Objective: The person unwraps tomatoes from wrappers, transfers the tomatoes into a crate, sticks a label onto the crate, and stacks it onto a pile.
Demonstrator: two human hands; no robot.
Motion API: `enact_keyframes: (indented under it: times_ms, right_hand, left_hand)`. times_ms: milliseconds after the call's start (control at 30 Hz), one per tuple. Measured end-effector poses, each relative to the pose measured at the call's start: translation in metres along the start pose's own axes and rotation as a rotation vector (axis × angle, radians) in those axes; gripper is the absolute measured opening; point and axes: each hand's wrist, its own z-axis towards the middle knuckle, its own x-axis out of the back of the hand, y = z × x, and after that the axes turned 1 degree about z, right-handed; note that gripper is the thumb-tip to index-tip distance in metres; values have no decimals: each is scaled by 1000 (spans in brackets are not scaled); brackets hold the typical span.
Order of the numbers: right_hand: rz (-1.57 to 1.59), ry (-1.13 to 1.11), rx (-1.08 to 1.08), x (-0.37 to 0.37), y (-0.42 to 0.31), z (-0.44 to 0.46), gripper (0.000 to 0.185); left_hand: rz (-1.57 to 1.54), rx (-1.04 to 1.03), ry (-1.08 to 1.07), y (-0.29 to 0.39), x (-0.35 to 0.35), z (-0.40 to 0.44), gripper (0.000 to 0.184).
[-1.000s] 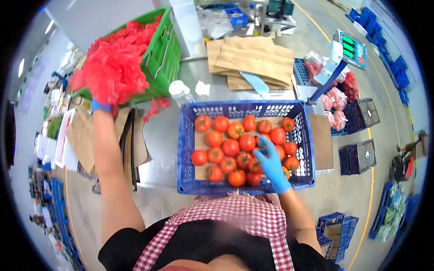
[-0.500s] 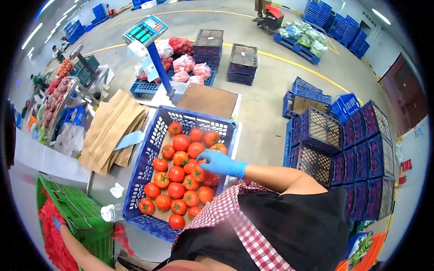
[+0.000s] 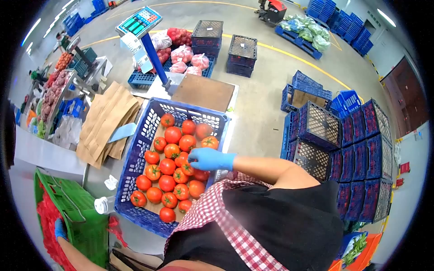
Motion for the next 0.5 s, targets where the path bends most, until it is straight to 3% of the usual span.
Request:
enact_keyframes:
  times_ms: [100,167,200,233,267,333,367,400,433,500]
  right_hand:
    - [-122,-147,196,6,13,20,26]
    - [-124,-257,214,11,28,40,24]
    - [-54,-231,123,23,23,47,23]
    - [-98,-114,203,22,40,61,23]
    - [-9,47,131,31,35,69,21]
    - [-194,207,170,48,43,103,26]
    - [-170,168,112,55,45,121,27]
    - [-253,233,291,48,63,142,25]
    - [-330,301,472,38,82,164,24]
    - [-716,149,688,34,89,195,22]
  left_hand:
    - [179,-300,513,-8,-12,-51,40]
    - [727,-422,683,5,-39,-93,36]
    - [849,-425,785,9,-63,-119,37]
    - [605,-511,948,6,-94,-136,37]
    - [751,-497,1044,-2,-102,-156,37]
    - [794,-421,1257,-1,-174,-192,37]
    - [797,-381,1326,3,-223,-204,36]
    - [769,-359,1346,9,-277,-213,36]
    - [825,-522,1241,-18,-276,-210,34]
    - [666,-529,1045,-14,-374,-203,28]
